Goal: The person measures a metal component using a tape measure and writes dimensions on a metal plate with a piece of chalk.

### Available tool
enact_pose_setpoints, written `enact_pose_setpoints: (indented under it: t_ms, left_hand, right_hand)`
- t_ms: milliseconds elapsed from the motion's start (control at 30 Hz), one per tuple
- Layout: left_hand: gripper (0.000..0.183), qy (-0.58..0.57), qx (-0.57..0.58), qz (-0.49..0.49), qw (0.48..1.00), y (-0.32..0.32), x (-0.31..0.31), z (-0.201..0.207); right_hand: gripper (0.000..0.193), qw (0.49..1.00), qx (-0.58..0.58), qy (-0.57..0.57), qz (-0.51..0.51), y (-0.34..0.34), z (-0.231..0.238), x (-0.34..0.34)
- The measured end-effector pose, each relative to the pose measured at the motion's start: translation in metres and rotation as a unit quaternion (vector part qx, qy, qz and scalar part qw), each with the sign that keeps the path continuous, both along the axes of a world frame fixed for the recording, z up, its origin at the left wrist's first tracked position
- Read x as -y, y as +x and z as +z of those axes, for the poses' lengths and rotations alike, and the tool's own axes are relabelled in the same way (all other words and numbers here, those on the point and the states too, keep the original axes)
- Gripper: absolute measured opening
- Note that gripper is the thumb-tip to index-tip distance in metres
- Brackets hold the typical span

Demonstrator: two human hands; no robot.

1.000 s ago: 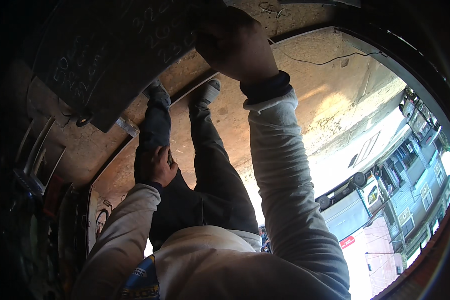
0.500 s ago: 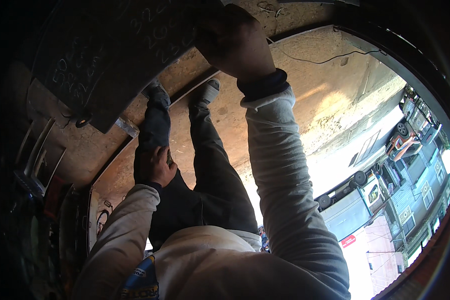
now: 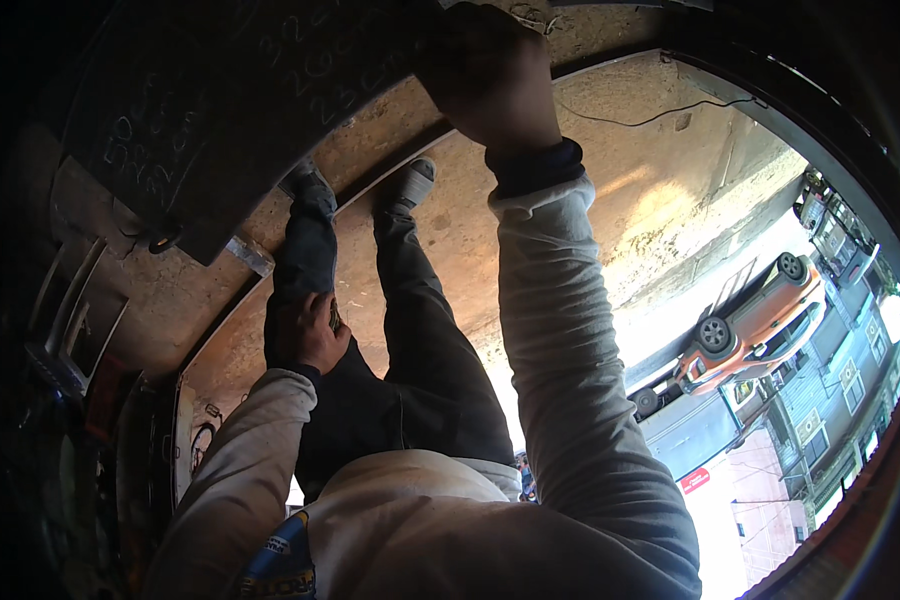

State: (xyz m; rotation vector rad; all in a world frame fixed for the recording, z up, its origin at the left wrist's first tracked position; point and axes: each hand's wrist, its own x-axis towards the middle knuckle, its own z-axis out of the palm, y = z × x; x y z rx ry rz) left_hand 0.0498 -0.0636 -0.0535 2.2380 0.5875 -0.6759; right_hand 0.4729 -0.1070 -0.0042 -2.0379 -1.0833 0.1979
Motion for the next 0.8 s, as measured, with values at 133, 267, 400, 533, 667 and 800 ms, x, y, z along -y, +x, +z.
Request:
enact_pose_setpoints:
  t_ms: [133, 267, 400, 533, 667, 800]
  left_hand:
    - [0.049, -0.002, 0.007, 0.011, 1.0, 0.001, -0.002, -0.002]
    - [0.048, 0.029, 0.043, 0.018, 0.998, -0.003, 0.0, -0.004]
    - [0.047, 0.002, 0.011, -0.009, 1.0, 0.011, -0.008, 0.005]
    - [0.046, 0.003, 0.017, 0.002, 1.0, 0.007, -0.007, 0.003]
    - [0.045, 0.011, 0.035, 0.015, 0.999, 0.003, -0.004, 0.0]
    - [0.044, -0.002, 0.018, 0.015, 1.0, 0.001, -0.004, -0.002]
  right_hand:
    - [0.008, 0.995, -0.015, 0.013, -0.094, -0.007, 0.007, 0.019]
    - [0.005, 0.989, -0.096, 0.045, -0.101, -0.017, 0.002, 0.022]
    - [0.006, 0.993, -0.036, -0.045, -0.107, -0.021, -0.006, 0.027]
    - [0.009, 0.996, 0.011, -0.04, -0.083, -0.027, -0.007, 0.018]
    - [0.012, 0.997, 0.02, -0.049, -0.06, -0.043, 0.0, 0.01]
    - [0.013, 0.996, -0.027, -0.017, -0.081, -0.057, -0.001, 0.005]
